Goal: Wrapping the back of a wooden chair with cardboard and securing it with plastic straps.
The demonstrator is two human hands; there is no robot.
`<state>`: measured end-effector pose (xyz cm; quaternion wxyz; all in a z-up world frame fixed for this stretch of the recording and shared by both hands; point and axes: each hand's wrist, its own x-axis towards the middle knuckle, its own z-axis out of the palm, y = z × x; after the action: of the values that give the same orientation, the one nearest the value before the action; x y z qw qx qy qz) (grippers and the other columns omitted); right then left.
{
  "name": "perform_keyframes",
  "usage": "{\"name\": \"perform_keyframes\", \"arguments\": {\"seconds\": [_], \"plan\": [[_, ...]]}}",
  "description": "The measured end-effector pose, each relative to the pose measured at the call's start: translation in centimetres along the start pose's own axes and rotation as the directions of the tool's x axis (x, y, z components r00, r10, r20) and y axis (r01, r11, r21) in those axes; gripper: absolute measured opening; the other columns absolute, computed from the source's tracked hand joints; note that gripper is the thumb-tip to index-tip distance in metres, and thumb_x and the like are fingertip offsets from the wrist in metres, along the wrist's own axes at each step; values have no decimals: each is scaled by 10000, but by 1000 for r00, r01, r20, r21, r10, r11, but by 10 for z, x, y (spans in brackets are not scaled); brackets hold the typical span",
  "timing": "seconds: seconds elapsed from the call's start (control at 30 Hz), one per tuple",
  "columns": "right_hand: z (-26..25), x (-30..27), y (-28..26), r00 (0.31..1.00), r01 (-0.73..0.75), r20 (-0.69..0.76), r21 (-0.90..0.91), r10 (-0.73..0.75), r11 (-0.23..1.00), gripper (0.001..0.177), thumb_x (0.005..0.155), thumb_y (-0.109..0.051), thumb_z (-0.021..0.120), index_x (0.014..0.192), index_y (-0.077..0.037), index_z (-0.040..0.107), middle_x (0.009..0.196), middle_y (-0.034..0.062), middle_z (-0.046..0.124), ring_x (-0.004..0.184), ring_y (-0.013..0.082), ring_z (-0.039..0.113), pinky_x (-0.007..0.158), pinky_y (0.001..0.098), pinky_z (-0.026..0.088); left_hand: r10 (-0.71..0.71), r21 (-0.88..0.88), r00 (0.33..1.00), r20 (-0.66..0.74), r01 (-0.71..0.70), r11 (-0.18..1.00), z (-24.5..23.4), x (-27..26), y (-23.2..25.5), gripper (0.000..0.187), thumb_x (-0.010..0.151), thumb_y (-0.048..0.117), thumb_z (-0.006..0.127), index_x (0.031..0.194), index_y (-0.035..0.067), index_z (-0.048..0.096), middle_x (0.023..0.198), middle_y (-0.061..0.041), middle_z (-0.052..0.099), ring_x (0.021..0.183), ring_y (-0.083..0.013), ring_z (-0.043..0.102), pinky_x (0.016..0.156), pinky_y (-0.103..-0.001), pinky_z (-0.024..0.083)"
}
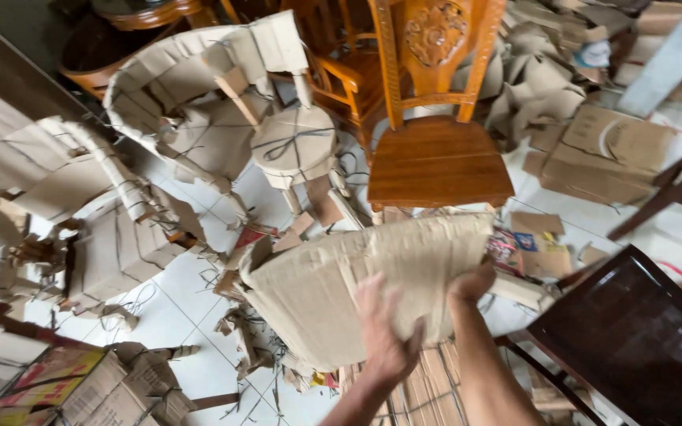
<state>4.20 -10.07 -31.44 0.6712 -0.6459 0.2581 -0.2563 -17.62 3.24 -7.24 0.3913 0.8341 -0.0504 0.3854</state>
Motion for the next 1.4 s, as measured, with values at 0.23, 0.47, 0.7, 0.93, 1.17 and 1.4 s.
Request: {"name": "perform_keyframes", "arguments": {"seconds": [0.23,0.47,0.7,0.93,1.17,1.4], "plan": [[-2,-32,-112,967,-250,92,502,236,828,428,972,-395,443,1148,-121,720,1231,45,708,1178,182,648,1063,286,493,-747,-191,588,-310,731,655,-79,-20,-92,1033,888,734,295,1613,107,-89,1709,-234,-8,1571,-395,85,1222,-587,178],[-2,-78,-202,985,-168,8,254,172,952,543,1011,-499,561,1145,12,686,1113,169,646,1100,240,621,1004,390,491,-880,-380,442,-173,794,474,-96,-4,-161,790,1100,595,144,1563,16,415,1617,-241,368,1516,-342,308,1272,-477,179],[-3,-83,-207,989,-147,20,188,146,971,623,1043,-529,503,1173,55,674,1145,211,652,1119,275,629,994,411,499,-919,-609,386,-86,709,355,-109,29,-159,527,1072,452,402,882,115,760,805,-91,698,741,-188,621,799,-404,528],[-8,-68,-168,994,-103,37,148,99,984,627,1071,-504,432,1226,59,659,1205,237,640,1179,308,621,1027,455,473,-788,-364,537,-301,698,616,-107,22,-143,512,1142,423,286,1310,67,613,1285,-313,616,1218,-433,587,1105,-528,387],[-7,-74,-175,998,-55,31,48,54,997,587,1085,-418,364,1226,60,675,1202,285,657,1172,355,641,998,466,504,-494,-159,769,-405,472,867,-115,51,-124,557,1128,307,99,1648,148,220,1504,-172,406,1492,-358,286,1229,-538,168],[-7,-73,-164,996,-74,66,208,61,975,543,1061,-411,409,1270,30,647,1268,252,621,1216,334,612,1020,464,507,-737,-424,650,-187,623,657,-125,101,-52,688,1103,455,137,1474,-9,485,1449,-281,525,1416,-356,443,1237,-516,226]]}}
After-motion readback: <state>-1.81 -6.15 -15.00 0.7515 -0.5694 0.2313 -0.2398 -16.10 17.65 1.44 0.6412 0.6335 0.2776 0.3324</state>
